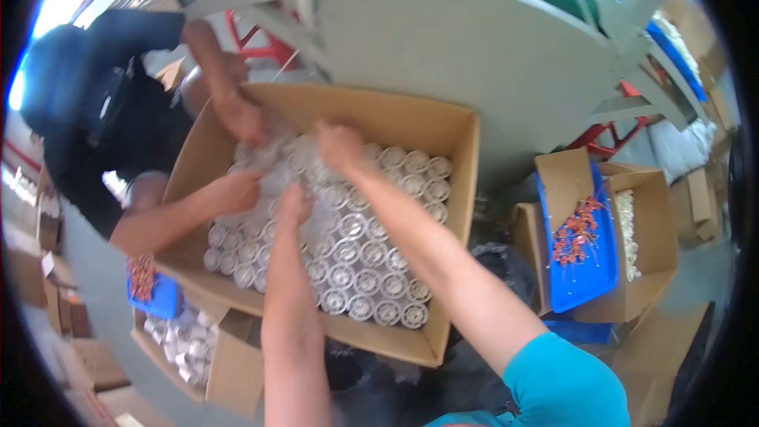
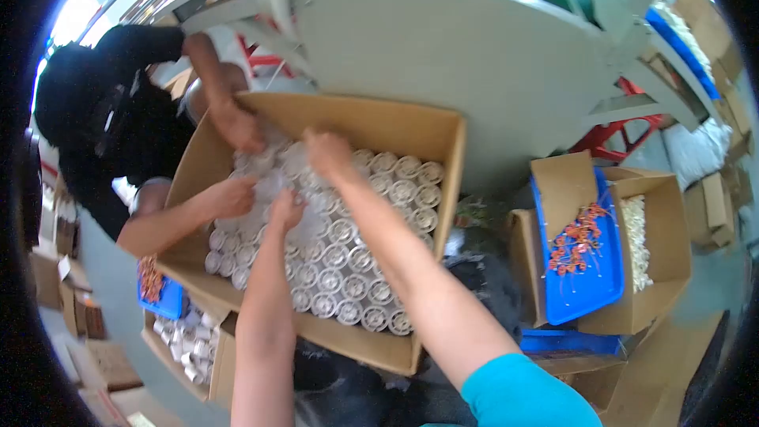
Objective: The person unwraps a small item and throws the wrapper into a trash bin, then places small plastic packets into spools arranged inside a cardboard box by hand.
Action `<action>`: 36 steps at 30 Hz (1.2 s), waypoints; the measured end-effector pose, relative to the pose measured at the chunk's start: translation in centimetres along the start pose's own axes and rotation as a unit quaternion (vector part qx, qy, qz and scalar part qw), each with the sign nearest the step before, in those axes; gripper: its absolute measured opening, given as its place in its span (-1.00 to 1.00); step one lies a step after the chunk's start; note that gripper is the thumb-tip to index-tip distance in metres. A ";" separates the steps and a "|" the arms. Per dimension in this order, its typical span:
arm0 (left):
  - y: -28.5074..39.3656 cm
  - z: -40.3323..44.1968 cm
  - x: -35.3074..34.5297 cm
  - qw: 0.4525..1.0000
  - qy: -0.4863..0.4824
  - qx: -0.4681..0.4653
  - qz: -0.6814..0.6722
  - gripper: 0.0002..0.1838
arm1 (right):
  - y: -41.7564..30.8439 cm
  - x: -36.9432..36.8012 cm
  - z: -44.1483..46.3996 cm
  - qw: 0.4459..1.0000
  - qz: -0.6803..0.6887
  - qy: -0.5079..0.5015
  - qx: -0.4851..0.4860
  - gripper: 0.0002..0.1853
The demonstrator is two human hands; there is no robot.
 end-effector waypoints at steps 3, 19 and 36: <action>1.2 -0.2 0.4 0.999 -0.028 0.018 0.026 -0.74 | 1.6 -4.7 -0.7 0.994 -0.069 -0.081 0.021 -0.77; 1.4 0.6 2.9 0.725 -0.083 0.069 -0.680 -0.75 | 1.3 1.7 0.6 0.976 0.147 0.143 -0.069 -0.78; 3.6 2.0 0.0 0.998 0.045 0.049 0.010 -0.75 | 1.0 -5.4 3.0 0.994 0.019 -0.103 0.038 -0.66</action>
Point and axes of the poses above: each hand's wrist, its own z-axis towards the middle knuckle, its own x-axis out of the back of the hand, y = z × x, the point moved 8 cm from there along z, towards the middle knuckle, and after that the axes turned 12 degrees about x, right-handed, at the moved point
